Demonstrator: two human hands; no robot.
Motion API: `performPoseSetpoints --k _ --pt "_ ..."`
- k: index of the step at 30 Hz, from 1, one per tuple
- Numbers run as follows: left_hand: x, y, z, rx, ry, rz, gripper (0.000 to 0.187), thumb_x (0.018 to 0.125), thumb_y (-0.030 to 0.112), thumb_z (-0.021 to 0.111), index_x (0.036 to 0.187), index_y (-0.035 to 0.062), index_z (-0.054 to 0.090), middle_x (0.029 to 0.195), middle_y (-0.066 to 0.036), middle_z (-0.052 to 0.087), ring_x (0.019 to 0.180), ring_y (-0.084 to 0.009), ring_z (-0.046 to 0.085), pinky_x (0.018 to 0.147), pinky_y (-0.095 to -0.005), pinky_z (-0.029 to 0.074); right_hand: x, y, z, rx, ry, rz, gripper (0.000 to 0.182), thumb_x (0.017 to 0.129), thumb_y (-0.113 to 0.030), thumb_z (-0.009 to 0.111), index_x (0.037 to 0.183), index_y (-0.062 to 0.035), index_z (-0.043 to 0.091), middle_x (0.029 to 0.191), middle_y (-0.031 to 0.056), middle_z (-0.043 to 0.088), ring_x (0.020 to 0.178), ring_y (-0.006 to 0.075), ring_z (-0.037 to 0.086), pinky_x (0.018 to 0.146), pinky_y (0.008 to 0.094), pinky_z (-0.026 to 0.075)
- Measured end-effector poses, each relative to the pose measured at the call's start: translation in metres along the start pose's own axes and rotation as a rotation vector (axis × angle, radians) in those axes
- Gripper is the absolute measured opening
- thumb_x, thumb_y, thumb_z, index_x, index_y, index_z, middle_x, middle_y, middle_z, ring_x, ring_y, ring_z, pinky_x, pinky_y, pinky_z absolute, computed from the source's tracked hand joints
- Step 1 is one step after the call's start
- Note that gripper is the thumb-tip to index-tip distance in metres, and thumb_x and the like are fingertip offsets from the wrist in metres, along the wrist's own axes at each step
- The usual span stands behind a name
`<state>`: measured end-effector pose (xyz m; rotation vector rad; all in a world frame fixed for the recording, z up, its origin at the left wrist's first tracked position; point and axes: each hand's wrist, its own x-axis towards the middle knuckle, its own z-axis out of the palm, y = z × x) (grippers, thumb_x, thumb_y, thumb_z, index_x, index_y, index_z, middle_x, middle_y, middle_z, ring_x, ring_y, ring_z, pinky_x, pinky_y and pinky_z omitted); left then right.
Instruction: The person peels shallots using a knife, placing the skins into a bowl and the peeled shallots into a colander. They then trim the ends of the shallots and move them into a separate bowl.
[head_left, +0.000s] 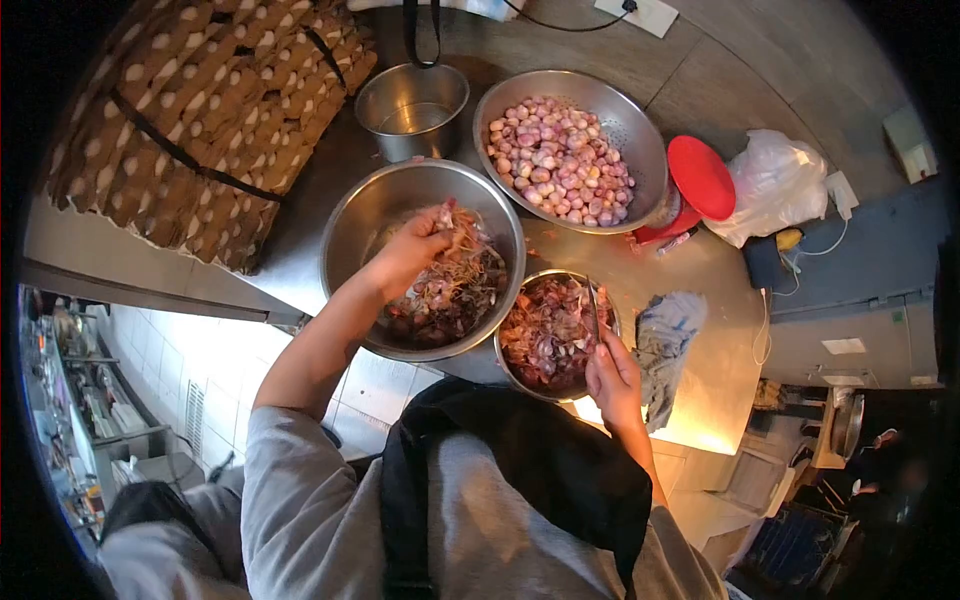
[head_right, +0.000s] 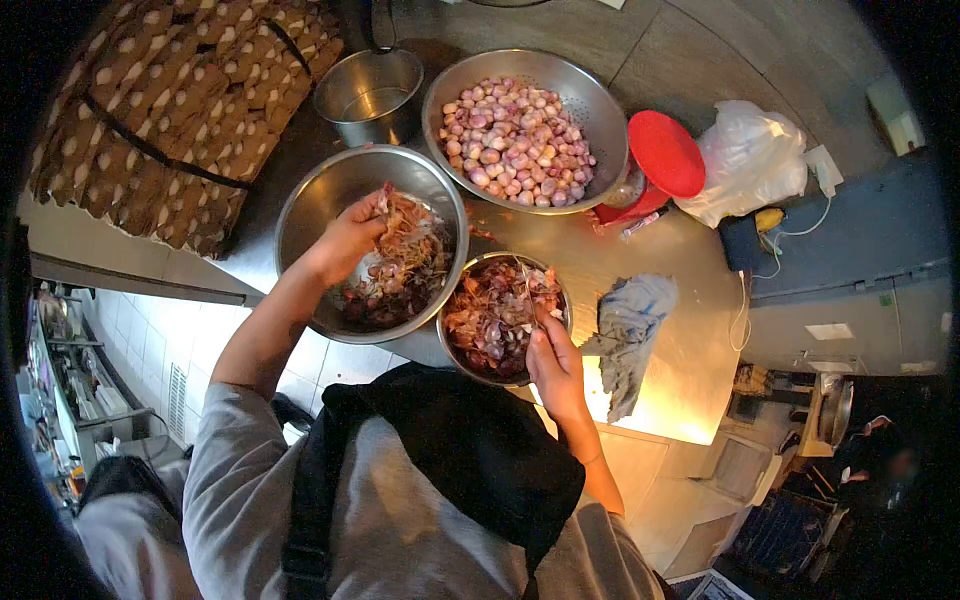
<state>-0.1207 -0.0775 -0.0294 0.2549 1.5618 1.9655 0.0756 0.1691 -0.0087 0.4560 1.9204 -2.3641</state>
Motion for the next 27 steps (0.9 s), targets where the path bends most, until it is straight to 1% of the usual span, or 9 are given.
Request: performPoseSetpoints --k 4,5,9,13,14,16,21,24,27 --pt "-0.013 0.021 0.053 0.074 -0.204 0.066 0.02 0.086 0.008 0.047 0.105 0.0071 0.048 0.099 -0.003 0.055 0.087 -0.0113 0.053 0.073 -0.0238 0.043 0.004 -0.004 -0.003 0.008 0.048 -0.026 0.039 0.09 -0.019 0.041 0.124 -0.0003 0.036 0.056 -0.0054 0.033 0.045 0.0038 0.029 0.042 0.0165 0.023" --pt "-0.016 0.017 0.068 0.06 -0.168 0.073 0.02 0.085 0.006 0.047 0.106 0.0076 0.047 0.098 -0.003 0.055 0.089 -0.012 0.053 0.075 -0.0245 0.044 0.004 -0.005 -0.003 0.019 0.042 -0.039 0.039 0.09 -0.019 0.041 0.124 -0.0003 0.036 0.055 -0.0052 0.033 0.045 0.0039 0.029 0.041 0.0166 0.023" --pt "-0.026 0.003 0.112 -0.201 -0.279 -0.053 0.027 0.084 0.006 0.049 0.11 0.0049 0.044 0.104 -0.004 0.053 0.095 -0.0129 0.051 0.082 -0.0275 0.043 -0.001 -0.009 -0.006 0.057 -0.078 -0.104 0.04 0.09 -0.019 0.039 0.127 -0.0026 0.033 0.054 -0.0033 0.033 0.044 0.0054 0.029 0.04 0.0183 0.023" --pt "-0.027 -0.007 0.135 -0.197 -0.253 0.061 0.032 0.084 0.008 0.052 0.113 0.0024 0.043 0.108 -0.006 0.052 0.098 -0.011 0.048 0.085 -0.0283 0.041 -0.012 -0.018 0.002 0.16 -0.212 -0.082 0.051 0.09 -0.021 0.041 0.134 -0.0049 0.021 0.057 -0.0022 0.035 0.045 0.0064 0.031 0.043 0.0188 0.026" --pt "-0.028 -0.006 0.137 -0.281 -0.201 -0.034 0.037 0.079 0.005 0.058 0.114 0.003 0.046 0.103 -0.003 0.055 0.094 -0.0094 0.05 0.082 -0.0244 0.041 -0.013 -0.017 0.004 0.159 -0.216 -0.094 0.052 0.09 -0.022 0.041 0.134 -0.0052 0.019 0.057 -0.002 0.035 0.045 0.0065 0.031 0.043 0.0188 0.027" --pt "-0.031 -0.007 0.14 -0.255 -0.196 -0.013 0.035 0.078 0.003 0.059 0.111 0.0027 0.049 0.101 -0.003 0.056 0.091 -0.0085 0.051 0.082 -0.0241 0.042 -0.009 -0.017 0.007 0.101 -0.219 -0.129 0.055 0.09 -0.022 0.041 0.135 -0.0054 0.014 0.058 -0.0018 0.035 0.045 0.0069 0.032 0.042 0.0189 0.027" --pt "-0.039 -0.014 0.145 -0.186 -0.127 0.058 0.028 0.075 -0.002 0.058 0.103 0.0021 0.054 0.096 -0.002 0.058 0.084 -0.0065 0.052 0.076 -0.0232 0.043 -0.011 -0.013 0.007 0.389 -0.235 -0.001 0.043 0.091 -0.026 0.039 0.13 -0.0126 0.028 0.051 -0.0001 0.032 0.038 0.0068 0.029 0.038 0.0192 0.026" --pt "-0.04 -0.029 0.147 -0.303 -0.108 0.049 0.027 0.075 -0.002 0.059 0.102 0.0027 0.055 0.096 -0.003 0.059 0.084 -0.0077 0.053 0.074 -0.0237 0.044 -0.011 -0.023 0.011 0.661 -0.342 0.083 0.036 0.091 -0.031 0.034 0.125 -0.0185 0.033 0.047 -0.0003 0.031 0.034 0.0066 0.027 0.037 0.0194 0.026" --pt "-0.041 -0.039 0.15 -0.601 -0.116 -0.107 0.027 0.075 -0.003 0.058 0.101 0.0028 0.055 0.095 -0.004 0.059 0.084 -0.0097 0.055 0.074 -0.0253 0.045 -0.008 -0.016 0.004 0.853 -0.432 0.143 0.034 0.092 -0.035 0.03 0.123 -0.0215 0.035 0.046 -0.002 0.03 0.032 0.0066 0.026 0.036 0.0197 0.026"
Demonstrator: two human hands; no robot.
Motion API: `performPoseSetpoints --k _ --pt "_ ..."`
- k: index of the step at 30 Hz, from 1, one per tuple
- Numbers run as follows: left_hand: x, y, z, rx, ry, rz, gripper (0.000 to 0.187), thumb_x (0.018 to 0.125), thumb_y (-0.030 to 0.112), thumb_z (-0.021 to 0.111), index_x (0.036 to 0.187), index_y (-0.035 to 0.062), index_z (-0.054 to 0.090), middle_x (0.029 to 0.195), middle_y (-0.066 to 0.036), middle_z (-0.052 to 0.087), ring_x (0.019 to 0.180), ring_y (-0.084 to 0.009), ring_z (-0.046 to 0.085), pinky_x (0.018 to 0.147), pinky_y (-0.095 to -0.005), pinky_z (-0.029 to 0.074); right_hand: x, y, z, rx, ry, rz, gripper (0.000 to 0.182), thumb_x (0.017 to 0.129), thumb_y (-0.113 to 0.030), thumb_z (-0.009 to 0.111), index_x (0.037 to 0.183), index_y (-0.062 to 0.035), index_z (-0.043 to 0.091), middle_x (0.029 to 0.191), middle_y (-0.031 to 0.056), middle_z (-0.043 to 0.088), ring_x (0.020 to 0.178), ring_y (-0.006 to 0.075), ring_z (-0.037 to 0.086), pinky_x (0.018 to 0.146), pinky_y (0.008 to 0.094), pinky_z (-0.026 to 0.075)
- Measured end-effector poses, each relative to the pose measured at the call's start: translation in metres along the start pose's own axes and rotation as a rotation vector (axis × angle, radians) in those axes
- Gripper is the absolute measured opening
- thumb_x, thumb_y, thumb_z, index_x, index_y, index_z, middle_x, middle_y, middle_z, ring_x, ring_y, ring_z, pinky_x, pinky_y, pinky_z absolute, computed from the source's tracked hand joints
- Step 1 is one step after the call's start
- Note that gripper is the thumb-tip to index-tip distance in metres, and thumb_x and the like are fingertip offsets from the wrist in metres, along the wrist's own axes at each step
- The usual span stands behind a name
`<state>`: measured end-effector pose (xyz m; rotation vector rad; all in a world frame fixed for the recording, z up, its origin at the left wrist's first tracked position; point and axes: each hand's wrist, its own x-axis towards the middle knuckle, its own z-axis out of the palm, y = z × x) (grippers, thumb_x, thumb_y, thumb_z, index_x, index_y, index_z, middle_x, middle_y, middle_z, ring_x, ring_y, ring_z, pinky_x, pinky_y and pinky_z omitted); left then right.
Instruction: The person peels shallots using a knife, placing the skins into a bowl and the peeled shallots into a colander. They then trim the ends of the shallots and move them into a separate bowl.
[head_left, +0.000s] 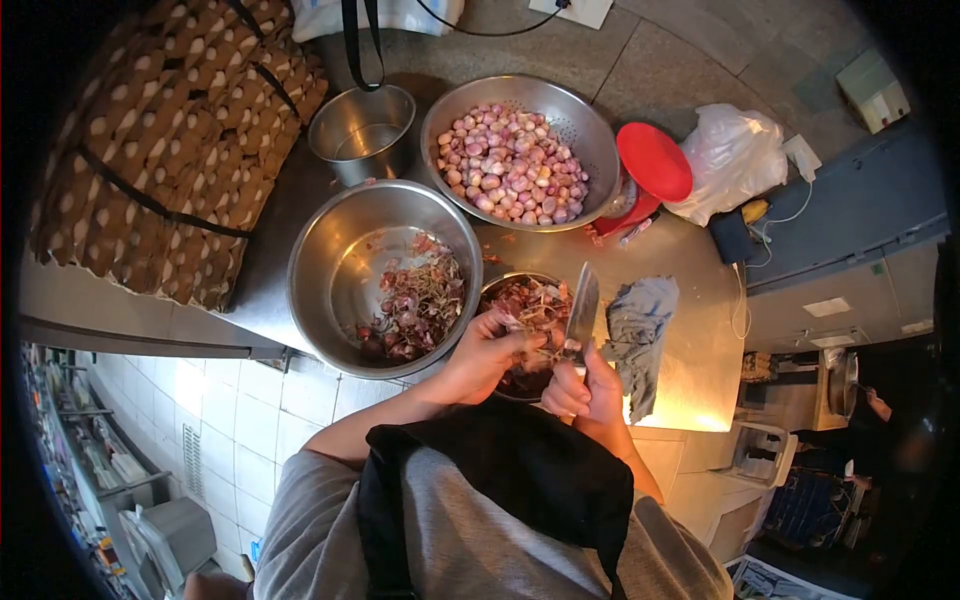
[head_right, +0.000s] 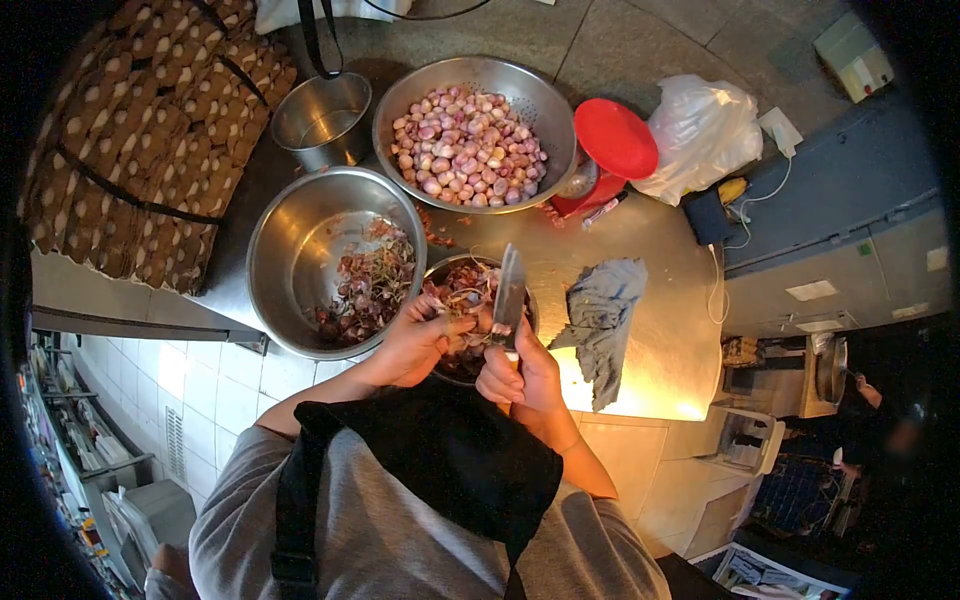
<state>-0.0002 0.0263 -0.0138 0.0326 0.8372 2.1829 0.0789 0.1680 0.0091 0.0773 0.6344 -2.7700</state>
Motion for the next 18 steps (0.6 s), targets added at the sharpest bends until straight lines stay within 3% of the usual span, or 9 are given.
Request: performPoseSetpoints --k 4,5,8,9,12,14,16,18 --pt "-0.003 0.003 0.008 -0.091 0.0 -0.007 0.025 0.075 -0.003 0.056 0.099 0.0023 0.055 0.096 -0.005 0.06 0.086 -0.0122 0.056 0.075 -0.0269 0.044 -0.005 -0.006 -0.009 0.101 0.05 -0.017 0.035 0.092 -0.036 0.027 0.123 -0.0217 0.036 0.047 -0.0042 0.03 0.032 0.0063 0.025 0.036 0.0199 0.026" --pt "-0.003 0.004 0.009 -0.037 0.001 0.037 0.025 0.074 -0.004 0.056 0.099 0.0026 0.055 0.096 -0.004 0.059 0.086 -0.0124 0.056 0.076 -0.0267 0.044 -0.006 -0.007 -0.013 0.037 -0.001 -0.029 0.035 0.093 -0.033 0.027 0.125 -0.0218 0.035 0.046 -0.0023 0.03 0.032 0.0065 0.026 0.036 0.02 0.026" --pt "-0.003 0.001 0.005 0.275 0.046 0.176 0.022 0.072 -0.004 0.056 0.093 0.0032 0.056 0.092 -0.004 0.059 0.083 -0.0116 0.055 0.072 -0.025 0.043 -0.008 -0.007 0.001 -0.3 0.149 -0.077 0.036 0.092 -0.033 0.03 0.125 -0.0201 0.035 0.046 -0.0004 0.027 0.033 0.007 0.025 0.036 0.0201 0.026" --pt "-0.002 0.0 0.002 0.404 0.065 0.223 0.02 0.071 -0.004 0.057 0.09 0.0034 0.056 0.09 -0.005 0.058 0.08 -0.011 0.054 0.07 -0.0242 0.043 -0.009 -0.006 0.002 -0.379 0.158 -0.105 0.035 0.091 -0.026 0.039 0.124 -0.0142 0.036 0.055 0.0004 0.04 0.04 0.0056 0.031 0.04 0.0181 0.028" --pt "0.0 0.001 -0.004 0.912 0.024 0.492 0.015 0.066 -0.004 0.06 0.078 0.0031 0.054 0.081 -0.004 0.056 0.075 -0.0098 0.052 0.067 -0.0228 0.041 -0.001 0.011 0.0 -0.745 0.304 -0.23 0.037 0.088 -0.018 0.046 0.121 -0.0062 0.037 0.076 0.001 0.051 0.051 0.004 0.037 0.046 0.0146 0.029" --pt "-0.006 0.004 0.007 0.929 0.07 0.481 0.016 0.064 -0.004 0.062 0.074 0.0028 0.053 0.077 -0.003 0.055 0.072 -0.0094 0.051 0.066 -0.0223 0.04 0.009 0.018 -0.015 -0.997 0.307 -0.427 0.037 0.086 -0.013 0.05 0.118 -0.0009 0.037 0.09 0.0017 0.052 0.058 0.0036 0.04 0.051 0.0149 0.032" --pt "-0.009 0.005 0.013 0.918 0.081 0.493 0.016 0.063 -0.004 0.063 0.072 0.0021 0.052 0.074 -0.003 0.055 0.07 -0.009 0.051 0.065 -0.022 0.041 0.008 0.016 -0.017 -1.106 0.345 -0.424 0.033 0.087 -0.015 0.049 0.115 -0.0006 0.039 0.084 0.0013 0.051 0.056 0.005 0.041 0.051 0.0167 0.034" --pt "-0.01 0.004 0.013 0.878 0.06 0.527 0.014 0.063 -0.003 0.064 0.071 0.001 0.053 0.072 -0.003 0.056 0.069 -0.0085 0.052 0.063 -0.0218 0.042 0.004 0.008 -0.013 -0.922 0.388 -0.282 0.027 0.087 -0.015 0.048 0.11 -0.0016 0.042 0.079 0.0013 0.05 0.054 0.0065 0.041 0.05 0.0183 0.035"
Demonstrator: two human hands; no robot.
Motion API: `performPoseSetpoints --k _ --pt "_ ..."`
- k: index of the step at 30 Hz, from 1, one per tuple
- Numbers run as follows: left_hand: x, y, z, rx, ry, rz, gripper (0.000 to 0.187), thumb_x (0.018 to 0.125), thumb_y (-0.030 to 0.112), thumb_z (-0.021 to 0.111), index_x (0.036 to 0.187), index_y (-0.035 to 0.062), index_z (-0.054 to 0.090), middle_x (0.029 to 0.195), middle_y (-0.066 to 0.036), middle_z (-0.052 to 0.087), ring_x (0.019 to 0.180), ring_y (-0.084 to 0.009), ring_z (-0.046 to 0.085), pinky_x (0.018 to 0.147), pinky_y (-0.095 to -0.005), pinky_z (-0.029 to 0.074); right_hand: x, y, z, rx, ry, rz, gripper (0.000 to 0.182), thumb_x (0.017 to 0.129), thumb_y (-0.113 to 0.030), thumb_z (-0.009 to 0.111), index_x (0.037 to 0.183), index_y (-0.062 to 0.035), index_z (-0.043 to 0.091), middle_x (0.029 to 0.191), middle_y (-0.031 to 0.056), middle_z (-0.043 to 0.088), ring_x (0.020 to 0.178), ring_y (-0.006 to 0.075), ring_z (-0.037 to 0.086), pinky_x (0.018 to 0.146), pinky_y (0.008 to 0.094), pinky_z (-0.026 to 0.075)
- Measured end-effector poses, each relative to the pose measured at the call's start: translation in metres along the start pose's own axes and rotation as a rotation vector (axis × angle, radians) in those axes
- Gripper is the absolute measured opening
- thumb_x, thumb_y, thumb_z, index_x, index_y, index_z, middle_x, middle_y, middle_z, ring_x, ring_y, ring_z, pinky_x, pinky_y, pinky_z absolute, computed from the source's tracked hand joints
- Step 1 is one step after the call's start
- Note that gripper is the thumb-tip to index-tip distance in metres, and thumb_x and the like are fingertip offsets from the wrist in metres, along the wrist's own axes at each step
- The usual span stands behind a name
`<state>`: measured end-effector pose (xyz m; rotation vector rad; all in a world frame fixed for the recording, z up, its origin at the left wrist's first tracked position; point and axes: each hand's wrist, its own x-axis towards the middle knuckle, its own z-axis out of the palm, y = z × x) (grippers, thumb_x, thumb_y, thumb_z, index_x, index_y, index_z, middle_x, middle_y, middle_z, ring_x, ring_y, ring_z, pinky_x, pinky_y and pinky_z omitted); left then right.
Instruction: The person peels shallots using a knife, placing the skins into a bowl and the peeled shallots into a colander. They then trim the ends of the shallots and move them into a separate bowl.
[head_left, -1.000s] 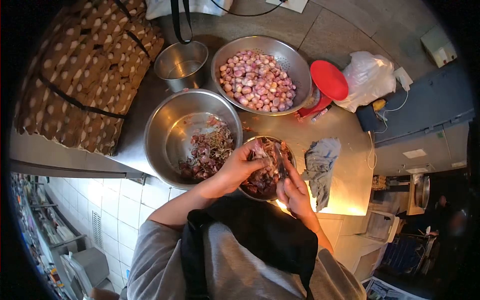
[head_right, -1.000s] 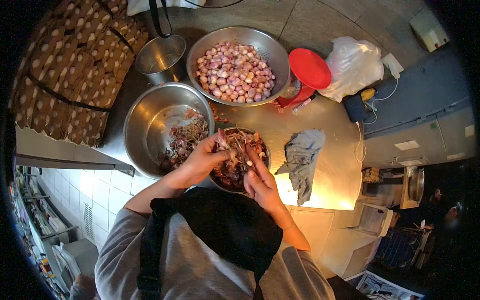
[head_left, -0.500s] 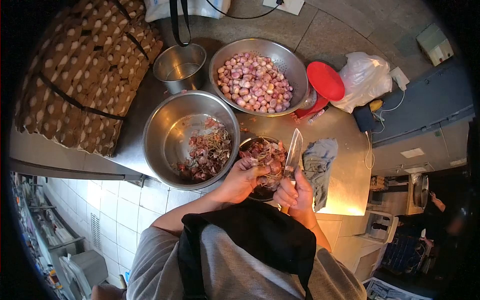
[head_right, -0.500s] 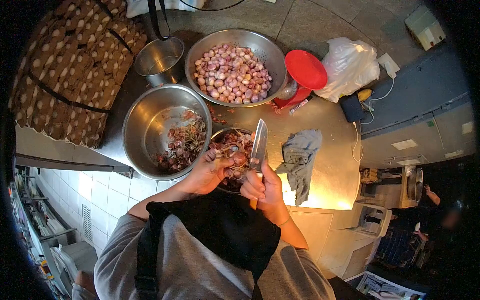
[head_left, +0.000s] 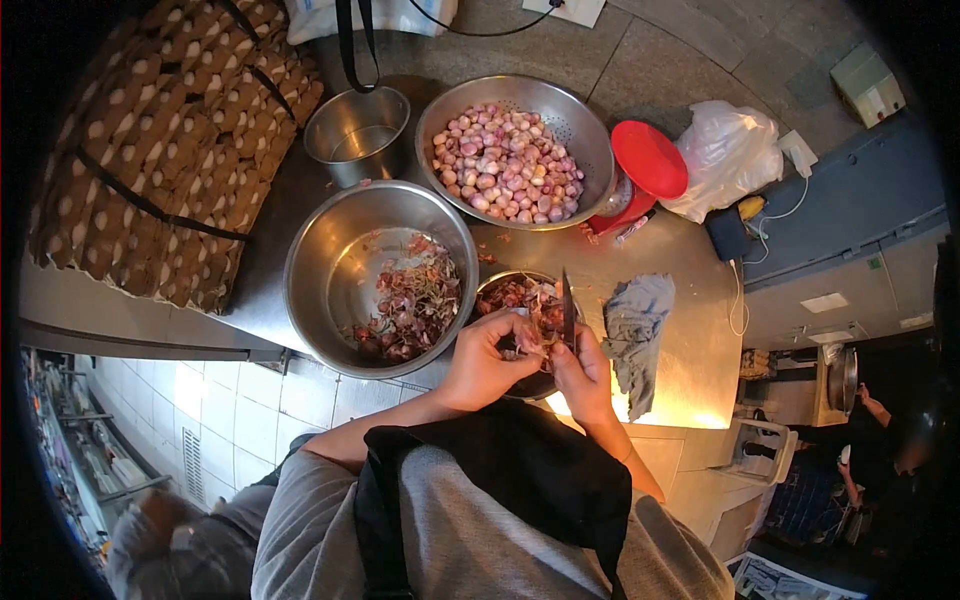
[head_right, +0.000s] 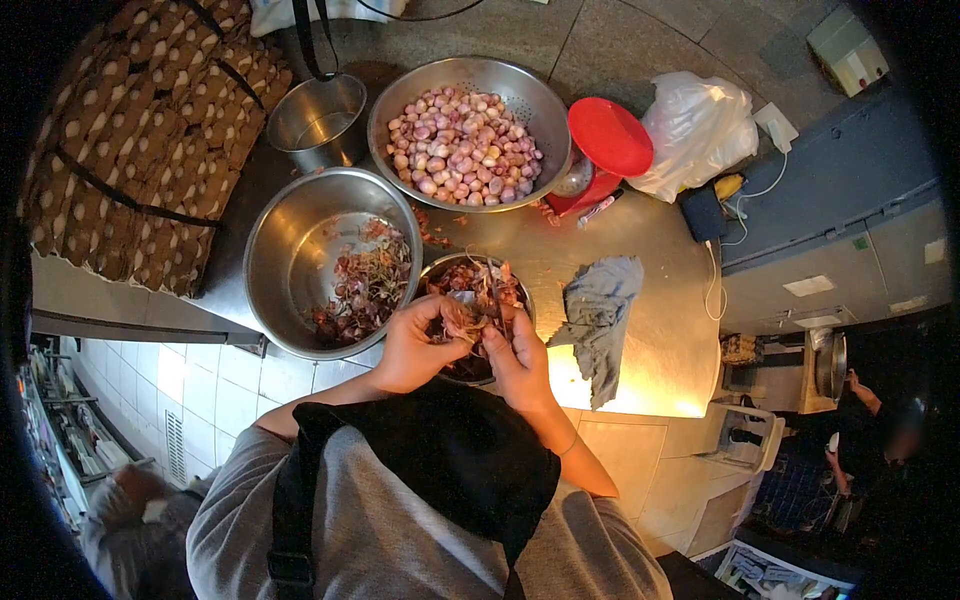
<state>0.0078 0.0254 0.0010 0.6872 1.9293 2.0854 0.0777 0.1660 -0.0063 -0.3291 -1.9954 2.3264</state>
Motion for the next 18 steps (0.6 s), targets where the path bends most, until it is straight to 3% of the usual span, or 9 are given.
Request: performPoseSetpoints --k 1,6,9,12,13,17,18 --pt "-0.001 -0.001 0.001 -0.06 0.008 -0.033 0.015 0.064 -0.004 0.064 0.071 0.0019 0.052 0.075 -0.003 0.056 0.07 -0.0084 0.052 0.064 -0.022 0.042 -0.001 -0.005 -0.001 0.076 -0.006 0.087 0.024 0.087 -0.014 0.048 0.107 -0.0021 0.043 0.077 0.0013 0.049 0.053 0.0073 0.042 0.049 0.0191 0.036" --pt "-0.004 0.001 0.002 -0.488 0.083 -0.288 0.018 0.069 -0.006 0.064 0.07 0.0041 0.05 0.083 -0.003 0.058 0.076 -0.0081 0.054 0.066 -0.023 0.044 0.005 -0.008 -0.001 0.445 0.057 0.112 0.017 0.089 -0.017 0.043 0.1 -0.0043 0.045 0.06 0.0053 0.046 0.04 0.0085 0.035 0.037 0.02 0.029" --pt "0.0 -0.002 -0.003 -0.452 0.051 -0.193 0.019 0.067 -0.007 0.064 0.08 0.002 0.053 0.085 -0.005 0.059 0.074 -0.008 0.054 0.067 -0.0218 0.045 0.006 -0.012 -0.011 0.445 0.107 0.149 0.019 0.089 -0.019 0.041 0.1 -0.0049 0.046 0.056 0.0081 0.047 0.036 0.0085 0.031 0.034 0.0205 0.025" --pt "0.011 0.0 -0.017 0.225 -0.278 -0.06 0.027 0.066 -0.001 0.062 0.092 0.0031 0.056 0.086 -0.009 0.059 0.074 -0.0182 0.059 0.067 -0.0264 0.046 0.004 -0.018 -0.013 0.329 0.12 0.113 0.018 0.089 -0.018 0.041 0.101 -0.0047 0.046 0.058 0.008 0.049 0.037 0.0079 0.032 0.035 0.0201 0.025" --pt "0.011 -0.006 -0.017 0.539 -0.322 0.146 0.033 0.065 0.005 0.063 0.098 0.0056 0.057 0.096 -0.013 0.058 0.083 -0.0297 0.058 0.072 -0.0338 0.046 0.004 -0.021 -0.011 0.301 0.123 0.099 0.018 0.089 -0.017 0.042 0.101 -0.0045 0.046 0.06 0.0073 0.049 0.039 0.0075 0.033 0.036 0.0199 0.026" --pt "0.007 -0.01 -0.016 0.563 -0.353 0.17 0.038 0.07 0.012 0.064 0.106 0.0065 0.055 0.107 -0.015 0.054 0.088 -0.0305 0.055 0.075 -0.0364 0.045 0.004 -0.022 -0.007 0.181 0.092 0.037 0.016 0.088 -0.013 0.044 0.101 -0.0037 0.045 0.072 0.0033 0.051 0.049 0.0061 0.042 0.044 0.0187 0.033" --pt "0.012 -0.003 -0.017 0.471 -0.362 0.051 0.038 0.072 0.014 0.063 0.107 0.0049 0.053 0.109 -0.015 0.053 0.093 -0.0289 0.054 0.079 -0.0352 0.044 0.004 -0.018 -0.006 0.131 0.075 0.018 0.016 0.088 -0.013 0.044 0.101 -0.0036 0.045 0.074 0.0031 0.051 0.051 0.0066 0.043 0.044 0.0191 0.034"
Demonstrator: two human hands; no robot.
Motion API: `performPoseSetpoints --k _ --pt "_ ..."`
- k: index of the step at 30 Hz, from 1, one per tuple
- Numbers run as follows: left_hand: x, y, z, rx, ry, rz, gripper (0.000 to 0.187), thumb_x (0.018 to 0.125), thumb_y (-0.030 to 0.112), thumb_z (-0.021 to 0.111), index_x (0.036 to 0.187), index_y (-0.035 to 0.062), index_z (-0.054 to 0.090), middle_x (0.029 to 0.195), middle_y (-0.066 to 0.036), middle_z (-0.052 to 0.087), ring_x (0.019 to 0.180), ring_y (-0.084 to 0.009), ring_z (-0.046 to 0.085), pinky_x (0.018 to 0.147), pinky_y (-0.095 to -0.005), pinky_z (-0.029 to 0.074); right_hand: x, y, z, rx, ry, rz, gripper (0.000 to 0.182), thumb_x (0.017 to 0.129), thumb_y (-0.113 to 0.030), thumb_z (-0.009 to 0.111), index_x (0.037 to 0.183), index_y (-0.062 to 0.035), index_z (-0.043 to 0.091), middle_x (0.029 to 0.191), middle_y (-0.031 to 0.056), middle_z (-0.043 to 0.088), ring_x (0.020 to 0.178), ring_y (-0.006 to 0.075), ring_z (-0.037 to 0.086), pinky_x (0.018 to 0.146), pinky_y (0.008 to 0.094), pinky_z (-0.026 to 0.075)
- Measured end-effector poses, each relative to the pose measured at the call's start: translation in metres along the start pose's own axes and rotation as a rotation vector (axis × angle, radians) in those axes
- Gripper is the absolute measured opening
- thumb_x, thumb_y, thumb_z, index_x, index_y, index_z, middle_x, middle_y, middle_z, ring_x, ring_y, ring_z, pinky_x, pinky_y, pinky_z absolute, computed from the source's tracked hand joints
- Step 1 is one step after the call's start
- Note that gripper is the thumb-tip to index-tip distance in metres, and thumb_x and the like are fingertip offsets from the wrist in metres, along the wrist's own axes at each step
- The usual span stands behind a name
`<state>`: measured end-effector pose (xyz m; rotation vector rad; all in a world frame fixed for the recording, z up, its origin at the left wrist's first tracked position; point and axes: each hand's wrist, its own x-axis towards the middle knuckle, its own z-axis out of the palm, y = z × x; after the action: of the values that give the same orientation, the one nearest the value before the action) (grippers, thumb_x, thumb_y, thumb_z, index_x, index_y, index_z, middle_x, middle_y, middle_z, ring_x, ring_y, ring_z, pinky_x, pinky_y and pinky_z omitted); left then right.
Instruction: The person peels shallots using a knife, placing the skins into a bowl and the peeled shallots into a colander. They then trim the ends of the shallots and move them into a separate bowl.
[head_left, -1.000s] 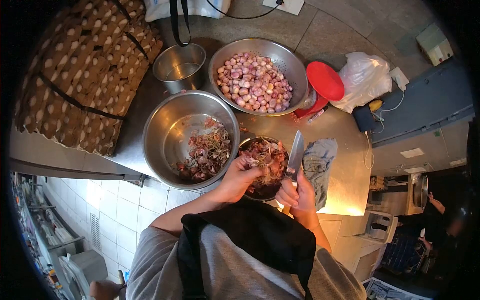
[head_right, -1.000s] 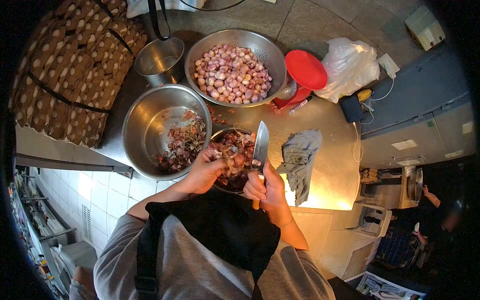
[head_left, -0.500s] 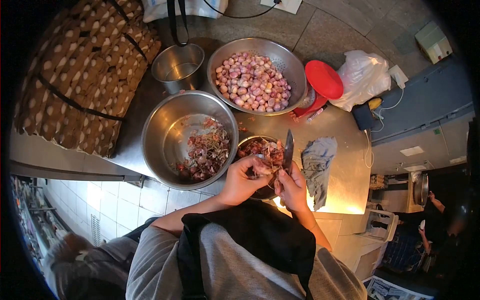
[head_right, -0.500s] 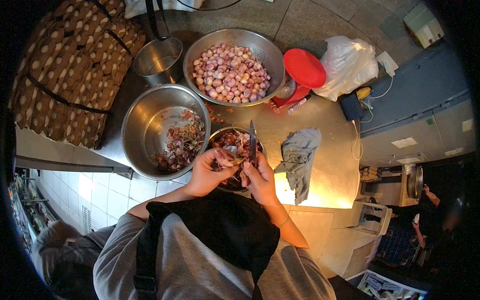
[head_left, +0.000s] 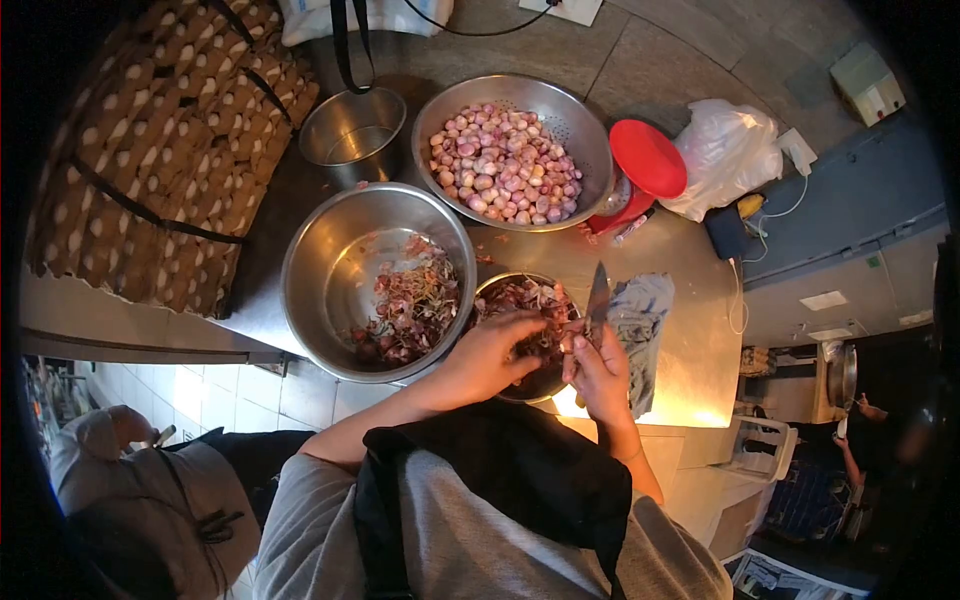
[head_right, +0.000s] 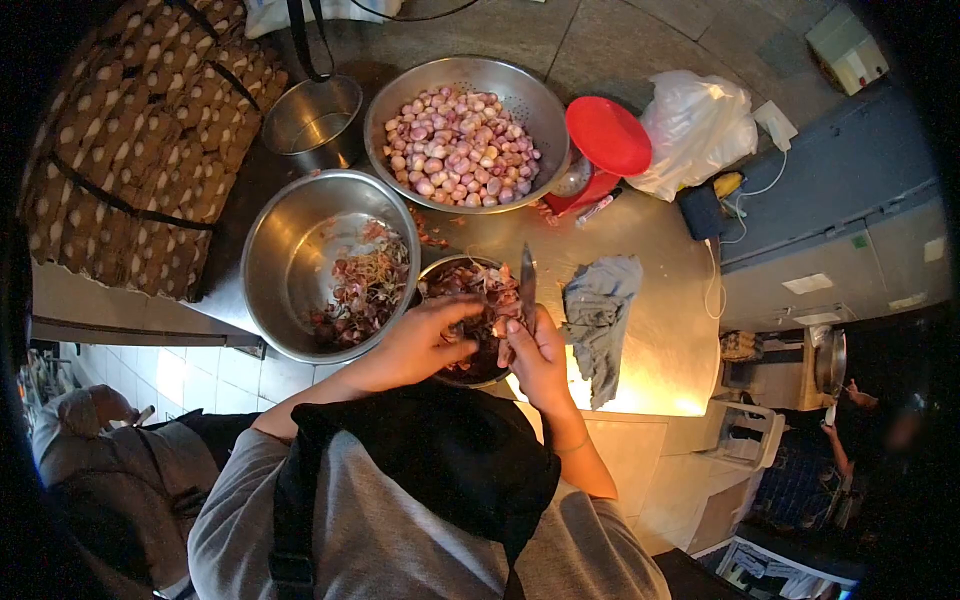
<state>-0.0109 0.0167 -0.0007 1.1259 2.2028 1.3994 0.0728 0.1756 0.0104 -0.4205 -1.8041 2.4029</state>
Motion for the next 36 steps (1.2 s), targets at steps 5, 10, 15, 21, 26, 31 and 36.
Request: performPoseSetpoints --k 5,10,15,21,26,31,36 --pt "0.012 0.005 -0.001 -0.735 -0.111 -0.278 0.031 0.081 0.013 0.058 0.109 0.0047 0.05 0.101 -0.009 0.054 0.095 -0.0156 0.053 0.078 -0.0273 0.045 -0.002 0.005 0.005 -0.123 -0.087 0.02 0.022 0.088 -0.014 0.045 0.107 -0.0022 0.043 0.077 0.0011 0.05 0.059 0.0065 0.046 0.053 0.0194 0.04" --pt "0.009 0.009 -0.001 -1.156 0.113 -0.466 0.027 0.08 0.008 0.058 0.104 0.0064 0.044 0.09 -0.005 0.053 0.085 -0.0164 0.056 0.068 -0.0292 0.051 -0.004 0.006 -0.001 0.039 -0.127 -0.036 0.041 0.09 -0.023 0.042 0.125 -0.0031 0.032 0.064 0.0003 0.046 0.058 0.0065 0.044 0.052 0.0182 0.037" --pt "0.008 -0.003 -0.005 -1.221 0.096 -0.484 0.024 0.08 0.002 0.057 0.102 0.0066 0.047 0.094 -0.005 0.052 0.083 -0.0156 0.057 0.069 -0.027 0.051 -0.012 0.014 -0.002 -0.204 -0.149 -0.063 0.046 0.09 -0.022 0.043 0.13 -0.0047 0.027 0.064 -0.0019 0.042 0.052 0.005 0.036 0.045 0.0172 0.028" --pt "0.009 0.008 -0.007 -1.197 0.166 -0.487 0.022 0.078 -0.001 0.057 0.098 0.0059 0.051 0.095 -0.004 0.054 0.086 -0.0131 0.056 0.072 -0.0255 0.049 -0.024 0.02 -0.006 -0.106 -0.212 0.071 0.047 0.089 -0.018 0.043 0.132 -0.0073 0.028 0.065 -0.006 0.038 0.053 0.0028 0.03 0.047 0.0166 0.025" --pt "0.005 0.003 -0.004 -1.31 0.181 -0.52 0.016 0.077 -0.001 0.058 0.092 0.0049 0.054 0.096 -0.004 0.054 0.082 -0.0132 0.057 0.07 -0.0256 0.05 -0.027 0.023 -0.013 -0.108 -0.235 0.088 0.045 0.089 -0.017 0.043 0.131 -0.0065 0.03 0.064 -0.0065 0.037 0.052 0.0026 0.029 0.047 0.0165 0.025" --pt "0.002 0.011 0.004 -1.307 0.165 -0.526 0.009 0.077 0.0 0.059 0.085 0.0038 0.057 0.085 -0.004 0.058 0.071 -0.0141 0.059 0.066 -0.0261 0.051 -0.021 0.031 -0.011 -0.117 -0.22 0.005 0.044 0.09 -0.016 0.041 0.132 -0.005 0.029 0.063 -0.0076 0.035 0.052 0.0026 0.03 0.047 0.0171 0.025" --pt "-0.001 0.02 0.018 -1.267 0.045 -0.556 0.019 0.077 0.0 0.06 0.095 0.0024 0.055 0.084 -0.007 0.058 0.072 -0.0153 0.059 0.067 -0.0265 0.051 -0.01 0.024 -0.005 0.044 -0.167 -0.08 0.044 0.091 -0.013 0.038 0.133 -0.0049 0.026 0.117 0.0065 0.044 0.061 0.0014 0.035 0.052 0.0154 0.03"
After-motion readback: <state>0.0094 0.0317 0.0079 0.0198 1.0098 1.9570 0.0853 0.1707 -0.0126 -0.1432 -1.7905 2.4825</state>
